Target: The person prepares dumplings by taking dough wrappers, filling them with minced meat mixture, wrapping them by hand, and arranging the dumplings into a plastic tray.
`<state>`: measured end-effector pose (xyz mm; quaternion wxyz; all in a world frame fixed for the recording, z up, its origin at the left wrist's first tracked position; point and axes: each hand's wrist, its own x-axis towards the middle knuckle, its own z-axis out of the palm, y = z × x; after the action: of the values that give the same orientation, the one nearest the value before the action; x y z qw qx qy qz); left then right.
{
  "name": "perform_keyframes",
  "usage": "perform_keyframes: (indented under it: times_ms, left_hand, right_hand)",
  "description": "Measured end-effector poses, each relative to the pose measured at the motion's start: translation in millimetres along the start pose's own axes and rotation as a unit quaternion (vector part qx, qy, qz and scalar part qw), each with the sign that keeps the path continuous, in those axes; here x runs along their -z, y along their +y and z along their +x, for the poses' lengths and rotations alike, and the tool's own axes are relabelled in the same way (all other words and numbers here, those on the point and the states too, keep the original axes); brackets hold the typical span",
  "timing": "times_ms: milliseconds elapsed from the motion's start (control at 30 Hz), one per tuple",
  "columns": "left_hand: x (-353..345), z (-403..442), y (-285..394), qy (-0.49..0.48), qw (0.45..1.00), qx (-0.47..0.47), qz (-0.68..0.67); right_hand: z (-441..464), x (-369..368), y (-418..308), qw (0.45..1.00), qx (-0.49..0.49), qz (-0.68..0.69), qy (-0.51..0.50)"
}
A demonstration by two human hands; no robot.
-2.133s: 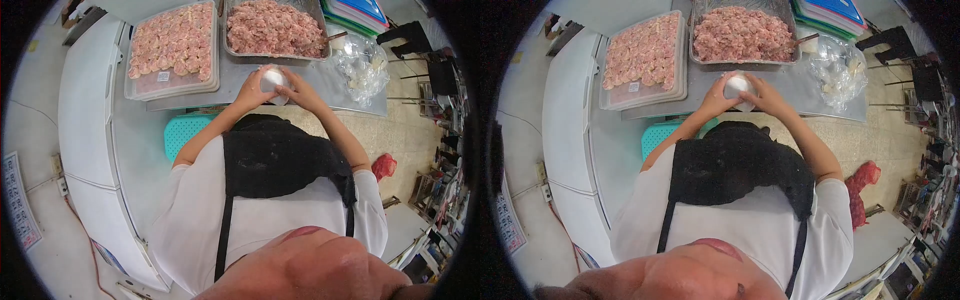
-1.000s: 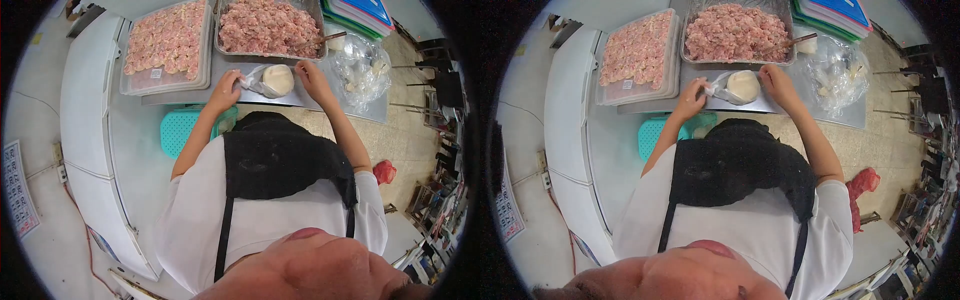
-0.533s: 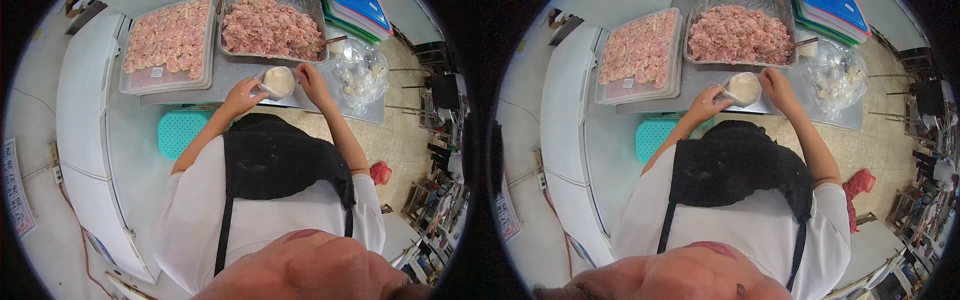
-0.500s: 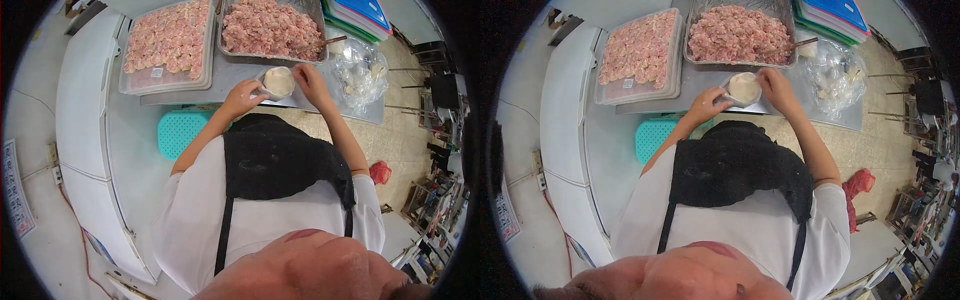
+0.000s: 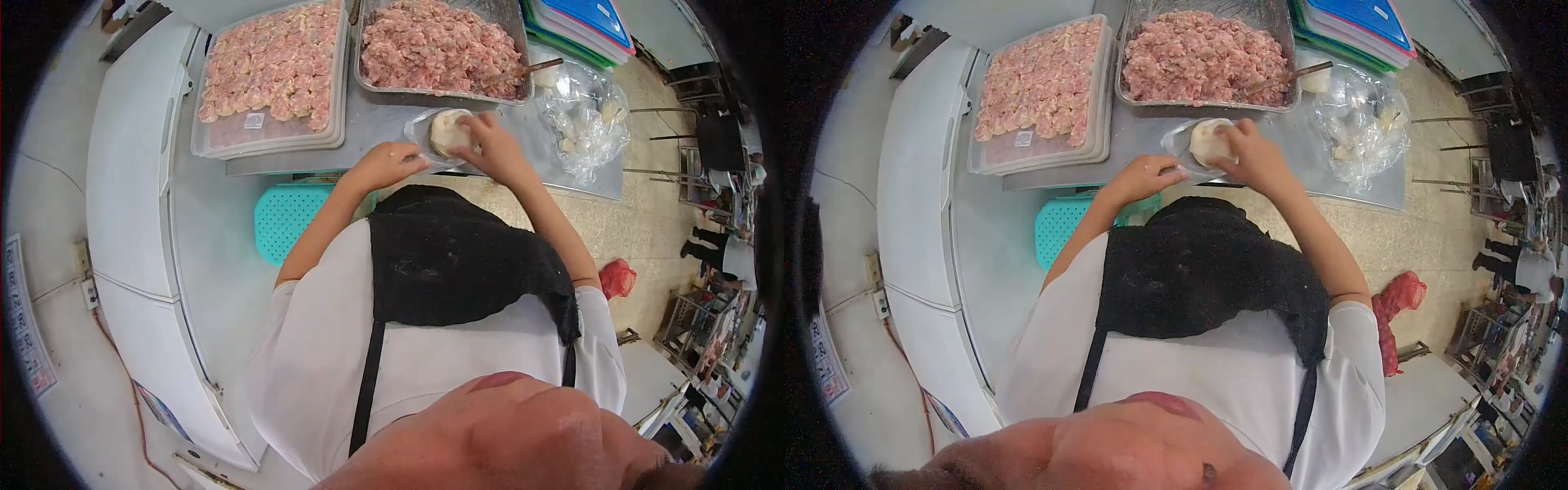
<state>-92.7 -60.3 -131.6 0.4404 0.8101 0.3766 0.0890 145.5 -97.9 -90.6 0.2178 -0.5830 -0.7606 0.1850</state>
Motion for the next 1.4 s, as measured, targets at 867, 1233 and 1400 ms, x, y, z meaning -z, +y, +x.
perform_keyframes:
  times_ms: [867, 1233, 1400]
  left_hand:
    - [34, -1, 23, 0.145, 0.989, -0.015, 0.006]
    - [-26, 60, -35, 0.184, 0.965, -0.108, 0.152]
    - [-15, 50, -31, 0.223, 0.967, -0.067, 0.099]
  right_hand:
    - [-15, 18, 88, 0.989, -0.132, -0.042, 0.059]
    - [-26, -40, 67, 0.983, 0.044, 0.176, 0.001]
    - [-27, 8, 88, 0.977, 0.069, -0.184, -0.078]
